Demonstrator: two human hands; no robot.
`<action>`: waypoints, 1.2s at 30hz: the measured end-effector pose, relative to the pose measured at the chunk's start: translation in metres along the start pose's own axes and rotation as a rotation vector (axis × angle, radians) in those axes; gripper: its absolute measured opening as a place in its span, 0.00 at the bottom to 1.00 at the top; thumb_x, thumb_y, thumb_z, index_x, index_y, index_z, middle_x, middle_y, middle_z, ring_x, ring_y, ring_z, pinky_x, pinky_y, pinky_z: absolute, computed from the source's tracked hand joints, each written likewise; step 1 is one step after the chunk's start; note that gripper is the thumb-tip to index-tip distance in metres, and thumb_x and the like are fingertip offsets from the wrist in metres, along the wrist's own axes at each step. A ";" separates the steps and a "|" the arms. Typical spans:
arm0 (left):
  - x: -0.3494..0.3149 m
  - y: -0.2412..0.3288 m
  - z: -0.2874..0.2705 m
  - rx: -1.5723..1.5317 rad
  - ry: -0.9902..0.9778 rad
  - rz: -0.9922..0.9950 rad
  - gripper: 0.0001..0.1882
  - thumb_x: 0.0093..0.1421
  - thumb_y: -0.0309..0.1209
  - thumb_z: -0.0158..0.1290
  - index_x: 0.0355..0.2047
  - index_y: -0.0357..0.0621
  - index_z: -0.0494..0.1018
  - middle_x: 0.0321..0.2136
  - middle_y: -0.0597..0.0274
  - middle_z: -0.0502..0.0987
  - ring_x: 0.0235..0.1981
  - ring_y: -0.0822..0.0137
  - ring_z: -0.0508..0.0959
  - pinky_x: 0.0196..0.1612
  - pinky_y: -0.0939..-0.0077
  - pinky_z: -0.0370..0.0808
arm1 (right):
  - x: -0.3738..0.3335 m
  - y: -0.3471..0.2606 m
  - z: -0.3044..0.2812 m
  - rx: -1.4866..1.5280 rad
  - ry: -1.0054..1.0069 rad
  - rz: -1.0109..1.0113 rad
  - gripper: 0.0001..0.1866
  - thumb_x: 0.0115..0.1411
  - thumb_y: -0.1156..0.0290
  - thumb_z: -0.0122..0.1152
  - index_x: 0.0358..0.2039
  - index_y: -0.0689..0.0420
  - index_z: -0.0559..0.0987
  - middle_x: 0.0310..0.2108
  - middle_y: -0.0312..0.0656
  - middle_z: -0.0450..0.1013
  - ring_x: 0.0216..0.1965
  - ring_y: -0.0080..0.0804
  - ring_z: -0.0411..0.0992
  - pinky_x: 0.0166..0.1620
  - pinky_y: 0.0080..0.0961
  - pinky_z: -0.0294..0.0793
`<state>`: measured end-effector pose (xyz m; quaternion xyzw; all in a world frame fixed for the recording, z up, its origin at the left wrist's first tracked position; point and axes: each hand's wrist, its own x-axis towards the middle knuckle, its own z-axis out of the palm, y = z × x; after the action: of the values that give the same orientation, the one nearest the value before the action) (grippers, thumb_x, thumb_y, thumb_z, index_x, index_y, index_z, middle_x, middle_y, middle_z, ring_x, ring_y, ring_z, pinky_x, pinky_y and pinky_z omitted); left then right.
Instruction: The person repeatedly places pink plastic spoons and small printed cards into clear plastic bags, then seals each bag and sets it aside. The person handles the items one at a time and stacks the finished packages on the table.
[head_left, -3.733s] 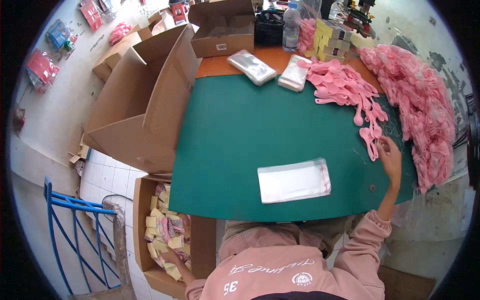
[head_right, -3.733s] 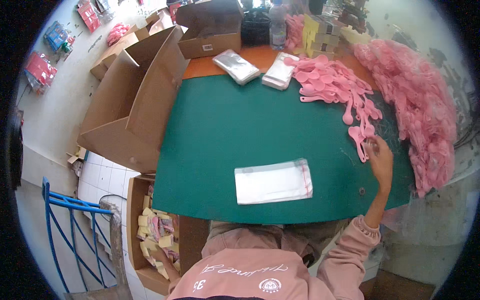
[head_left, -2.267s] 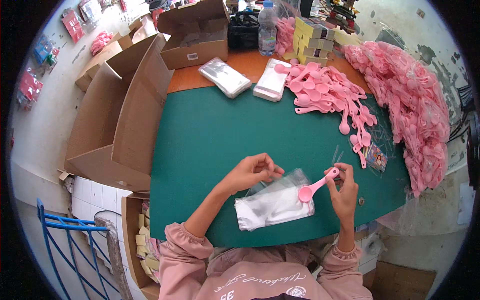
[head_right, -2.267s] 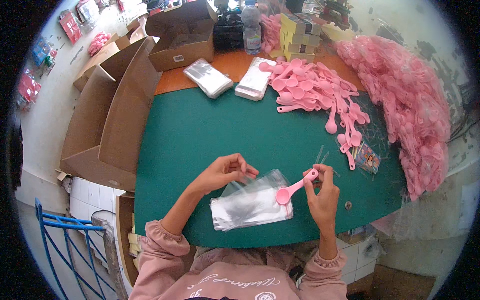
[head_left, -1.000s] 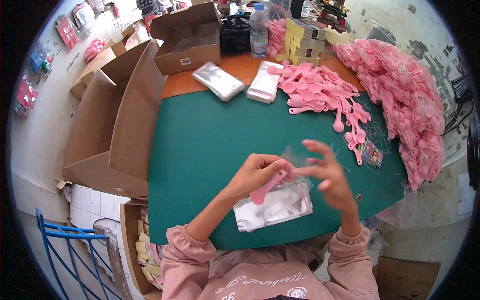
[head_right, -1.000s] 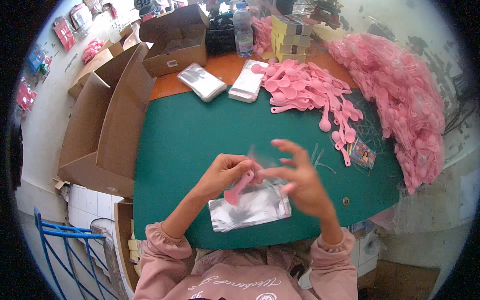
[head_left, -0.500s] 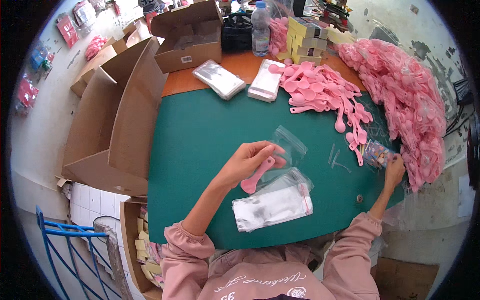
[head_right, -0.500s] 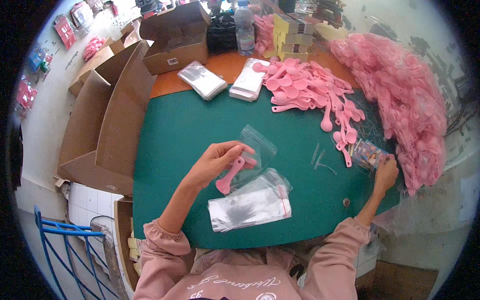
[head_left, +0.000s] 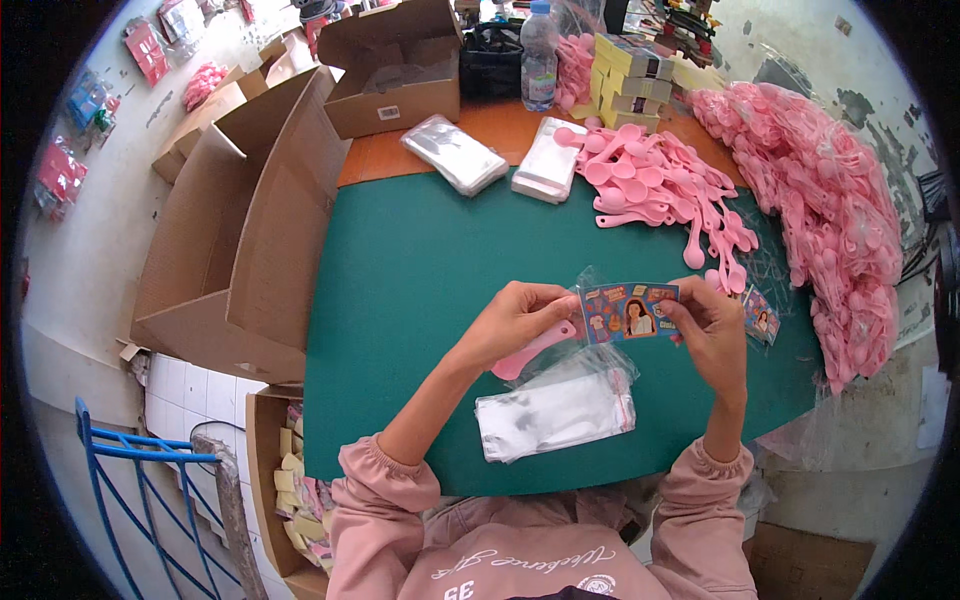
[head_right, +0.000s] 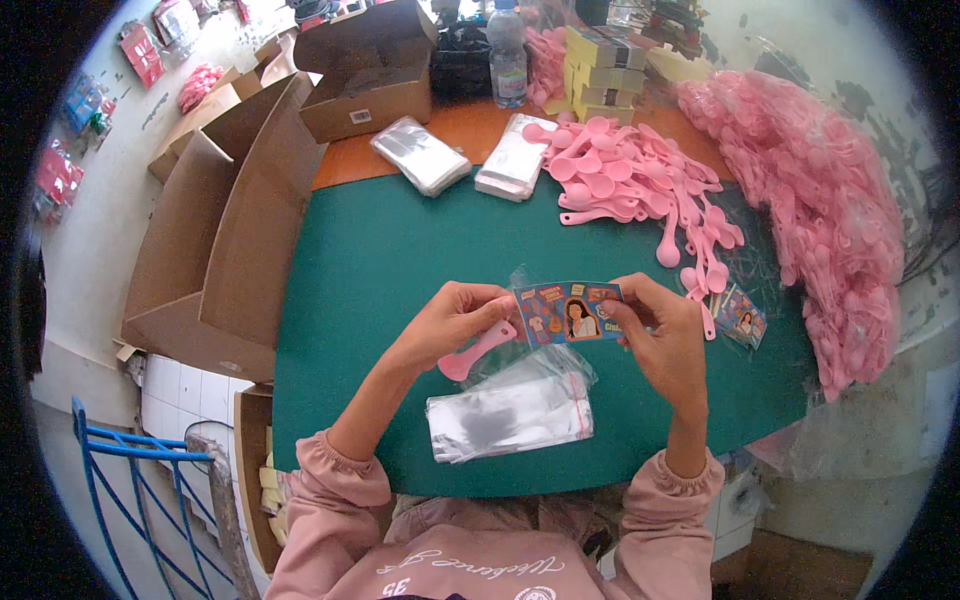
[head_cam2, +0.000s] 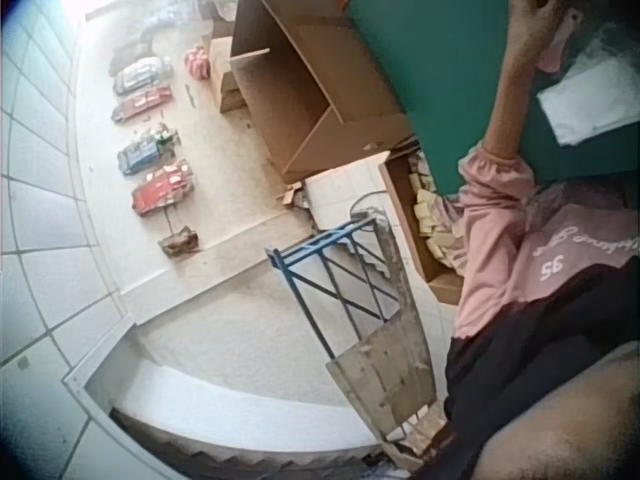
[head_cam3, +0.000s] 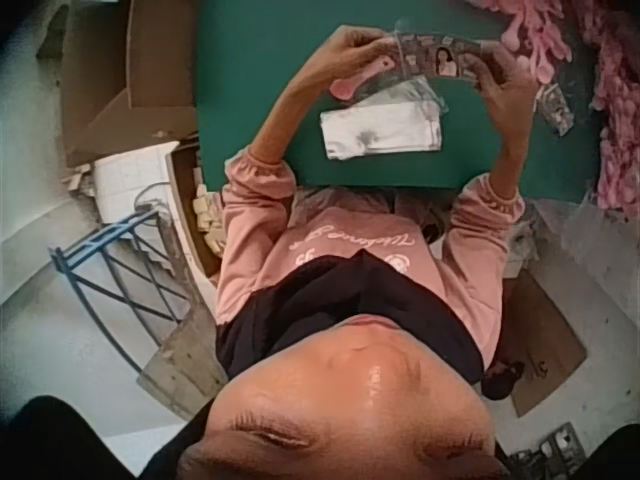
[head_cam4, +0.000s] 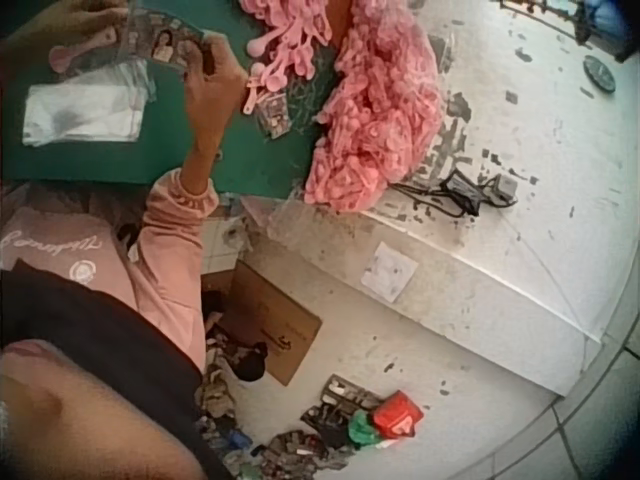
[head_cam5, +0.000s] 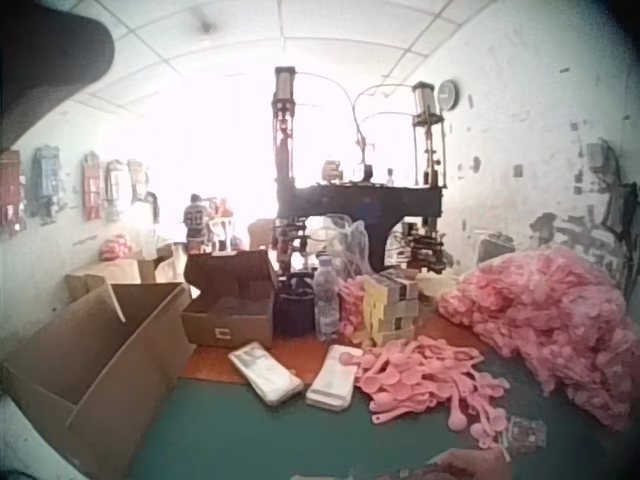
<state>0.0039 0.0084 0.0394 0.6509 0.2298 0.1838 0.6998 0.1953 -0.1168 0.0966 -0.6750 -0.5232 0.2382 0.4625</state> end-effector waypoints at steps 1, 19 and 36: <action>0.000 -0.003 -0.001 0.014 -0.006 -0.006 0.15 0.61 0.36 0.46 0.35 0.34 0.74 0.28 0.60 0.77 0.29 0.78 0.74 0.34 0.84 0.71 | -0.001 -0.002 0.000 -0.058 0.008 -0.017 0.04 0.53 0.76 0.56 0.29 0.62 0.75 0.20 0.33 0.70 0.19 0.14 0.65 0.21 0.13 0.65; 0.001 -0.009 0.003 0.061 0.009 -0.022 0.14 0.60 0.34 0.47 0.37 0.33 0.73 0.27 0.63 0.77 0.27 0.78 0.74 0.31 0.85 0.72 | 0.001 -0.010 0.002 -0.239 -0.056 -0.127 0.04 0.51 0.79 0.56 0.29 0.65 0.74 0.17 0.38 0.67 0.17 0.17 0.63 0.22 0.16 0.63; 0.001 -0.015 -0.003 0.037 0.023 0.024 0.12 0.58 0.33 0.50 0.33 0.34 0.74 0.21 0.68 0.74 0.21 0.82 0.67 0.24 0.86 0.66 | -0.003 -0.008 0.005 -0.263 -0.077 -0.106 0.04 0.51 0.79 0.55 0.28 0.65 0.75 0.18 0.39 0.69 0.16 0.19 0.64 0.20 0.17 0.64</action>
<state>0.0025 0.0104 0.0243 0.6641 0.2335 0.1955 0.6828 0.1861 -0.1172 0.1007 -0.6915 -0.6020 0.1687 0.3617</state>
